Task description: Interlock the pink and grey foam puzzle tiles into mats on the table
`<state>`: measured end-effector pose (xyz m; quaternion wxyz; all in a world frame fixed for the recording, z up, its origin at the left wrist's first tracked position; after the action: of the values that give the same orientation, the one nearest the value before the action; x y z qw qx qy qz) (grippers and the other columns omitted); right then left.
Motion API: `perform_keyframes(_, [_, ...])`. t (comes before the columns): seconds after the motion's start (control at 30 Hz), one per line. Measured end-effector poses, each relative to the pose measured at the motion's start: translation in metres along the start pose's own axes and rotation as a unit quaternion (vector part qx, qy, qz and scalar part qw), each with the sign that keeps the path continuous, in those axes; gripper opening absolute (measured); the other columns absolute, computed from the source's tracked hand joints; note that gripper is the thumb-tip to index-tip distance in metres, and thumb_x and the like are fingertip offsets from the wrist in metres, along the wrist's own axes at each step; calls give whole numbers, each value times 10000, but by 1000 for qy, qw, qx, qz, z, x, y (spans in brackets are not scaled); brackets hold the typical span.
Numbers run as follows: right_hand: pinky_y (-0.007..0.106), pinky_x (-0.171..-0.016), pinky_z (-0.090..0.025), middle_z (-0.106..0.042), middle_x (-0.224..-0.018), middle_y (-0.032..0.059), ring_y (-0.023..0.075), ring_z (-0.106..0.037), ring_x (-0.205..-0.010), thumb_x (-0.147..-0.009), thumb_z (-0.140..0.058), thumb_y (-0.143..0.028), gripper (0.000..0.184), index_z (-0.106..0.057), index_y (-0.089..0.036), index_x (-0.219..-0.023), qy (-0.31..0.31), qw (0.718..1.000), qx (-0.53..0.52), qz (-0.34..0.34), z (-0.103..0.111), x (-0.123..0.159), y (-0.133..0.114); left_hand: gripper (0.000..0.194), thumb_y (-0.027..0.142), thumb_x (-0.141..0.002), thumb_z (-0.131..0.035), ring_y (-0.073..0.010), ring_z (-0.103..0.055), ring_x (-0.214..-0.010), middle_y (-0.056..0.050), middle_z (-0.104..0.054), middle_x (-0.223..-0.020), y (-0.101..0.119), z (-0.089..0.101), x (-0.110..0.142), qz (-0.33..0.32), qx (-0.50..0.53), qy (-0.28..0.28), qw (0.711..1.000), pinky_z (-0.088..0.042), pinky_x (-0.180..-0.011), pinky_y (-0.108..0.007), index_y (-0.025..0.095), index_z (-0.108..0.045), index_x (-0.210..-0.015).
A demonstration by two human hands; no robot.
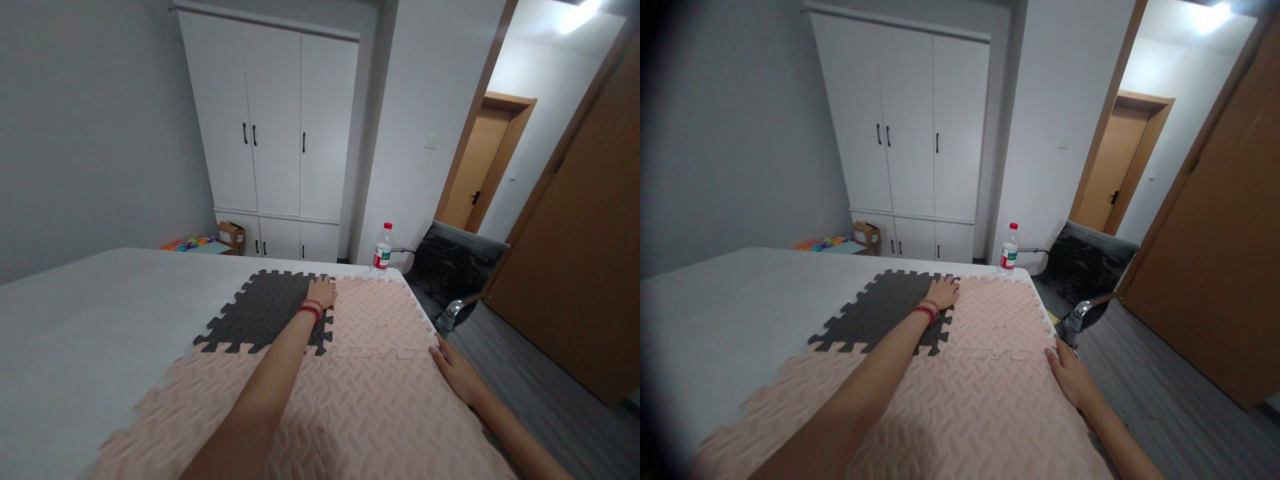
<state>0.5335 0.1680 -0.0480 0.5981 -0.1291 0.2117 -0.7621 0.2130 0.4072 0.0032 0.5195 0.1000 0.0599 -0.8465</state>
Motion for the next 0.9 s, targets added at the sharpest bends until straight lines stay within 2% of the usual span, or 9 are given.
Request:
perform_keyframes(0.13, [337,-1098,-223,-342,-1436,132,206,-342,-1305,-854,-193,-578,753,-267,-70,-1405,3,1000,-8,-8,-1,-1,0,407,369,-853,-537,-254,-453,-1178,-90,-447,-1322,2,-12,-11,-26,10,32,999,-379,-986,-516,195,-483,-1217])
perform_keyframes(0.3, [336,-1101,-218,-319,-1447,134,202,-343,-1302,-852,-213,-587,760,-266,-67,-1404,5,1000,-28,-2,-4,-4,4,405,365,-856,-536,-234,-511,-1109,-89,-496,-1263,-2,-28,-20,-49,28,45,997,-437,-934,-484,182,-482,-1213])
perform_keyframes(0.4, [354,-1091,-240,-340,-1437,137,214,-369,-1287,-850,-234,-582,754,-264,-75,-1407,5,999,-51,-4,-4,-4,5,394,364,-854,-540,-229,-522,-1091,-87,-511,-1240,0,-24,-20,-54,24,47,997,-448,-920,-476,175,-493,-1197])
perform_keyframes(0.5, [371,-1097,-224,-339,-1440,120,218,-347,-1301,-845,-264,-576,733,-275,-106,-1407,8,998,-67,-2,-3,-4,5,387,363,-852,-544,-235,-511,-1107,-87,-509,-1244,10,-7,-12,-65,14,50,997,-434,-935,-487,173,-502,-1187])
perform_keyframes(0.6, [377,-1099,-218,-334,-1444,110,221,-339,-1306,-837,-290,-566,727,-282,-112,-1406,6,998,-70,1,-3,-5,8,397,369,-848,-547,-250,-475,-1157,-90,-485,-1282,19,16,14,-96,12,50,994,-391,-975,-514,177,-501,-1192])
perform_keyframes(0.7, [371,-1093,-231,-353,-1431,127,230,-350,-1298,-831,-293,-569,742,-300,-85,-1393,13,998,-62,8,-6,-6,14,453,382,-867,-506,-266,-386,-1253,-96,-407,-1374,18,31,64,-145,19,42,988,-300,-1041,-536,188,-437,-1270])
perform_keyframes(0.8, [359,-1084,-245,-342,-1431,155,237,-359,-1292,-836,-262,-574,764,-293,-48,-1390,17,999,-37,9,-10,-8,19,483,370,-916,-373,-243,-253,-1346,-76,-326,-1454,7,32,122,-172,26,12,985,-207,-1092,-503,221,-309,-1370])
perform_keyframes(0.9, [341,-1061,-280,-332,-1438,154,226,-382,-1278,-855,-232,-543,739,-257,-49,-1404,2,1000,-3,-1,-9,-8,17,482,373,-930,-277,-230,-224,-1365,-55,-310,-1472,-2,26,159,-154,28,-25,987,-214,-1083,-496,265,-259,-1399])
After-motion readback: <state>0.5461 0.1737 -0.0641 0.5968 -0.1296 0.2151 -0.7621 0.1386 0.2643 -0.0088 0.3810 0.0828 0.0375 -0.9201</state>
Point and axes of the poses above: each hand's wrist, its own x-axis away from the middle knuckle, its own z-axis out of the back of the hand, y = z × x, the point moved 2 cm from there along -x, towards the middle knuckle
